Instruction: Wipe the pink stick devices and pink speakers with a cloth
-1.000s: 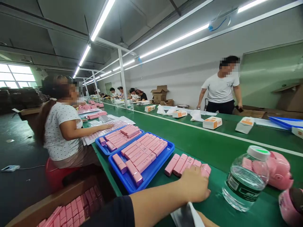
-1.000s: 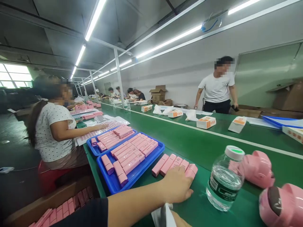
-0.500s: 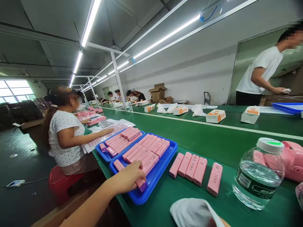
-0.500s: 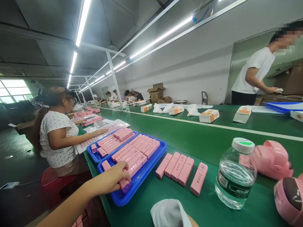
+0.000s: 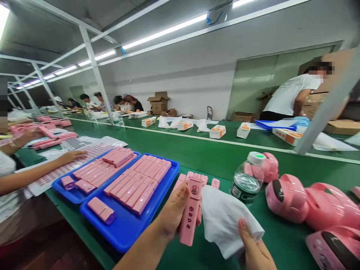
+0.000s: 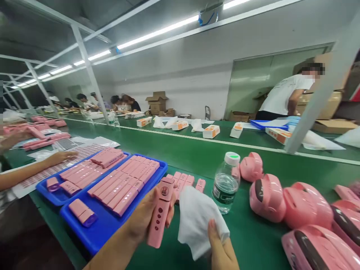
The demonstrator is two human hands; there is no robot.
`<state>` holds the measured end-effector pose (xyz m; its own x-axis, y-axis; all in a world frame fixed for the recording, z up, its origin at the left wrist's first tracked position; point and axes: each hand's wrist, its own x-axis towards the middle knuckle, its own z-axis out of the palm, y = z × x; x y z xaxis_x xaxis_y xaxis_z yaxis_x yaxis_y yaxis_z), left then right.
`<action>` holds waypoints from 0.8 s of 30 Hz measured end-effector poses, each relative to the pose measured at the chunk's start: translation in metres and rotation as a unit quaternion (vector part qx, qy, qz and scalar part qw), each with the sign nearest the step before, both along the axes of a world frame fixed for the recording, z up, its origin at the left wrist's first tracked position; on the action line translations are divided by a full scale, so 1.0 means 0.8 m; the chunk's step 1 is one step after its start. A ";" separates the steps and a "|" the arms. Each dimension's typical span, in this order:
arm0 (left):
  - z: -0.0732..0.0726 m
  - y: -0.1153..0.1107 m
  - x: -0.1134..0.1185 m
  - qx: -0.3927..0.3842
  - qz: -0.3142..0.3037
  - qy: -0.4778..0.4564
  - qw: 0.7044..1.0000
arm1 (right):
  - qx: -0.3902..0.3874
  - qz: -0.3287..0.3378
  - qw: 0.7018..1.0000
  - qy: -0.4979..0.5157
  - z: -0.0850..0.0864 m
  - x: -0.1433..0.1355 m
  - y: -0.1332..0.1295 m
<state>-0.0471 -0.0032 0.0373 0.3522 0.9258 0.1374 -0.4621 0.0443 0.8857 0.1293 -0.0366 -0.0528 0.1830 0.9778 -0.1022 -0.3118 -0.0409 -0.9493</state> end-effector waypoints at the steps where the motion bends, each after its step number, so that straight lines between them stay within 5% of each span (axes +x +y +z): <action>1: -0.010 0.002 0.014 -0.034 -0.011 -0.007 0.999 | 0.019 -0.003 1.000 -0.019 0.007 -0.002 -0.002; 5: -0.038 -0.002 0.039 -0.204 -0.061 -0.020 0.977 | 0.155 0.009 0.972 -0.175 0.027 -0.003 -0.007; 11: -0.054 -0.019 0.045 -0.260 -0.152 -0.079 0.950 | 0.359 0.054 0.808 -0.464 0.027 0.003 -0.001; 14: -0.052 -0.016 0.041 -0.291 -0.149 -0.141 0.934 | 0.391 0.094 0.760 -0.510 0.024 -0.007 -0.006; 17: -0.050 -0.003 0.027 -0.377 -0.153 -0.144 0.902 | 0.452 0.212 0.711 -0.495 0.025 -0.023 -0.015; 20: -0.049 0.009 0.017 -0.377 -0.154 -0.150 0.901 | 0.408 0.247 0.762 -0.438 0.025 -0.026 -0.017; 24: -0.047 0.005 0.022 -0.284 -0.124 -0.169 0.936 | 0.243 0.057 0.877 -0.411 0.016 0.000 -0.004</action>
<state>-0.0295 0.0011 0.0000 0.5910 0.7791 -0.2092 -0.6250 0.6061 0.4920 0.1296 -0.0401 -0.0400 -0.1020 0.8865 0.4513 0.4655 0.4435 -0.7659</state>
